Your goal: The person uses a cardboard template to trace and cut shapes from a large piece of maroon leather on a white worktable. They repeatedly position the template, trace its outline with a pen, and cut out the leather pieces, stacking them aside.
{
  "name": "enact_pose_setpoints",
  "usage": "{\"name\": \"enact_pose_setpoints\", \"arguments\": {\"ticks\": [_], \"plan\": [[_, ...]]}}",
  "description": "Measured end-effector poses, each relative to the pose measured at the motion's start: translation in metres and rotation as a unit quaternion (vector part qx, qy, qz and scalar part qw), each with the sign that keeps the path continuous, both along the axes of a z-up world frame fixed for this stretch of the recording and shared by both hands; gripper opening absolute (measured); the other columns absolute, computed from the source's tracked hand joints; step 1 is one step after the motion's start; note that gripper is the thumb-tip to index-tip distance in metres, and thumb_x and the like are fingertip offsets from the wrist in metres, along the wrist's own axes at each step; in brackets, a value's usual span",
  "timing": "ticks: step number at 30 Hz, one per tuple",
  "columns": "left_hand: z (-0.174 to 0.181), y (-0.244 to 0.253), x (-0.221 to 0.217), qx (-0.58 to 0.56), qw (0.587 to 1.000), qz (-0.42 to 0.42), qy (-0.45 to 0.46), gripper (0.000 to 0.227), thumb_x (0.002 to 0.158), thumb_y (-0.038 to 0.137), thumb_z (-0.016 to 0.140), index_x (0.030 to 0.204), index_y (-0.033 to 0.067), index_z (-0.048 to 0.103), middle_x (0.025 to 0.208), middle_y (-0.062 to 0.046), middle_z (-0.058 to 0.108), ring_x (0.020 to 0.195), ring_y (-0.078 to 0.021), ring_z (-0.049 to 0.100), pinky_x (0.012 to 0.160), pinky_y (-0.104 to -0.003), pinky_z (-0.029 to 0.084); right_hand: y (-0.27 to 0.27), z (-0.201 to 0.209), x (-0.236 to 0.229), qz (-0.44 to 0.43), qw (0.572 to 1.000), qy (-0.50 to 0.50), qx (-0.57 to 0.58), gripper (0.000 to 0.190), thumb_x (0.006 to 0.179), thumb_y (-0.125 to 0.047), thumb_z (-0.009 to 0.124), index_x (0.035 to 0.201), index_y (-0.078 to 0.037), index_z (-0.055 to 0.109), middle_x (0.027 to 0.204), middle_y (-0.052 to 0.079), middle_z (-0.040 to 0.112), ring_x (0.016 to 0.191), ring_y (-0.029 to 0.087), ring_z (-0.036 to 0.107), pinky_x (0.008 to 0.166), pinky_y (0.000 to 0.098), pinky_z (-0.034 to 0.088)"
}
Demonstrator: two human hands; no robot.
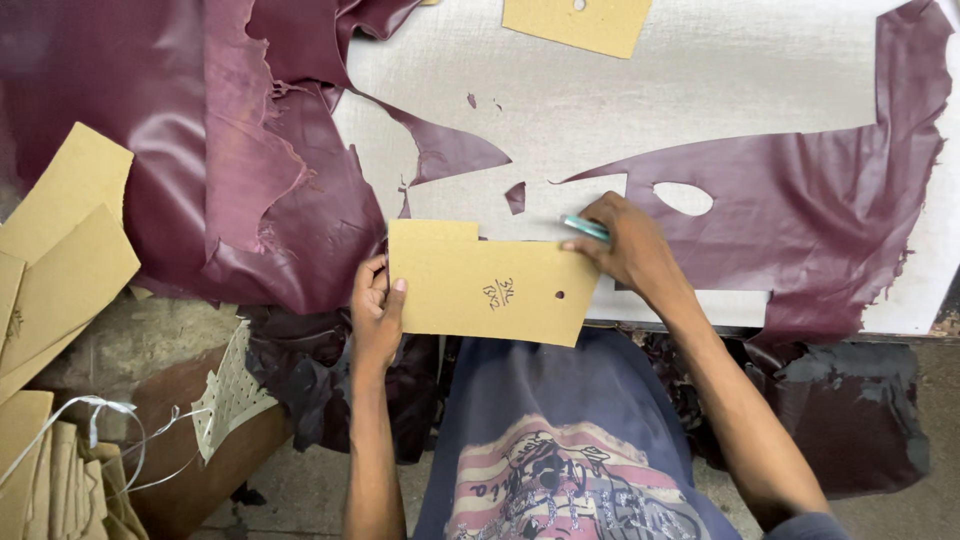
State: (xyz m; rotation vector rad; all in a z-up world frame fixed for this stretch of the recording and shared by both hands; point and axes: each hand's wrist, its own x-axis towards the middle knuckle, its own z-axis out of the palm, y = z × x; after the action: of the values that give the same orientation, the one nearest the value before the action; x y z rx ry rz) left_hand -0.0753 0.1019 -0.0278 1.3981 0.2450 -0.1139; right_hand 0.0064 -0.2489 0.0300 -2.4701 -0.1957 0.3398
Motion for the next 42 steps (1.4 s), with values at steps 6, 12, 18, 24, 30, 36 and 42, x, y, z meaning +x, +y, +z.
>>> {"name": "enact_pose_setpoints", "arguments": {"ticks": [6, 12, 18, 24, 30, 36, 42], "plan": [[0.005, 0.007, 0.006, 0.027, 0.998, -0.012, 0.061, 0.046, 0.098, 0.007, 0.058, 0.140, -0.0025, 0.045, 0.127, -0.018, 0.069, 0.111, -0.0149, 0.066, 0.095, -0.028, 0.053, 0.014, 0.000, -0.008, -0.039, 0.998, -0.037, -0.014, 0.048, 0.080, -0.029, 0.084, 0.112, 0.002, 0.068, 0.097, 0.017, 0.065, 0.086, 0.036, 0.065, 0.074, 0.0463, 0.050], [0.056, 0.014, -0.009, 0.000, 0.994, -0.110, 0.007, 0.041, 0.096, 0.006, 0.067, 0.133, -0.0049, 0.055, 0.120, -0.016, 0.070, 0.099, -0.0151, 0.066, 0.083, -0.029, 0.053, 0.020, 0.021, -0.009, 0.064, 0.996, -0.055, 0.012, 0.073, 0.060, -0.035, 0.093, 0.121, -0.002, 0.069, 0.114, 0.022, 0.066, 0.104, 0.038, 0.061, 0.086, 0.0453, 0.050], [0.136, -0.005, -0.020, 0.158, 0.924, -0.279, -0.210, 0.027, 0.090, 0.006, 0.072, 0.116, 0.0013, 0.071, 0.113, -0.012, 0.077, 0.089, -0.0186, 0.069, 0.078, -0.031, 0.056, -0.005, 0.012, -0.017, 0.221, 0.947, 0.129, 0.195, 0.053, 0.061, -0.013, 0.087, 0.113, -0.008, 0.075, 0.122, 0.011, 0.074, 0.111, 0.026, 0.068, 0.094, 0.0406, 0.052], [0.181, -0.030, -0.021, 0.158, 0.878, -0.334, -0.304, 0.029, 0.096, 0.007, 0.071, 0.125, 0.0027, 0.070, 0.121, -0.013, 0.078, 0.105, -0.0217, 0.074, 0.089, -0.031, 0.061, -0.010, 0.031, -0.053, 0.208, 0.929, 0.233, 0.200, 0.027, 0.067, 0.006, 0.073, 0.090, -0.007, 0.077, 0.084, 0.005, 0.078, 0.072, 0.015, 0.071, 0.063, 0.0316, 0.057], [0.115, -0.034, 0.022, 0.140, 0.976, -0.118, -0.115, 0.034, 0.102, 0.004, 0.064, 0.134, -0.0047, 0.057, 0.124, -0.018, 0.068, 0.116, -0.0289, 0.065, 0.101, -0.039, 0.052, -0.063, 0.053, -0.026, 0.006, 0.999, 0.052, 0.002, 0.025, 0.078, -0.018, 0.088, 0.091, -0.003, 0.073, 0.082, 0.009, 0.073, 0.068, 0.019, 0.062, 0.061, 0.0369, 0.048], [0.050, -0.020, 0.026, 0.387, 0.911, -0.107, -0.091, 0.056, 0.097, 0.001, 0.062, 0.150, 0.0014, 0.045, 0.141, -0.019, 0.053, 0.127, -0.0330, 0.057, 0.106, -0.042, 0.048, -0.043, 0.011, -0.028, -0.196, 0.979, -0.061, -0.018, 0.019, 0.102, -0.018, 0.073, 0.112, -0.002, 0.075, 0.093, 0.012, 0.073, 0.078, 0.019, 0.064, 0.068, 0.0381, 0.049], [0.024, -0.029, -0.007, 0.370, 0.919, -0.098, -0.100, 0.053, 0.089, -0.003, 0.071, 0.139, 0.0029, 0.055, 0.147, -0.018, 0.045, 0.131, -0.0346, 0.050, 0.108, -0.043, 0.047, 0.007, -0.020, -0.079, -0.301, 0.951, 0.007, 0.069, 0.032, 0.088, -0.011, 0.080, 0.114, 0.001, 0.068, 0.091, 0.010, 0.074, 0.076, 0.016, 0.066, 0.070, 0.0320, 0.055]]}}
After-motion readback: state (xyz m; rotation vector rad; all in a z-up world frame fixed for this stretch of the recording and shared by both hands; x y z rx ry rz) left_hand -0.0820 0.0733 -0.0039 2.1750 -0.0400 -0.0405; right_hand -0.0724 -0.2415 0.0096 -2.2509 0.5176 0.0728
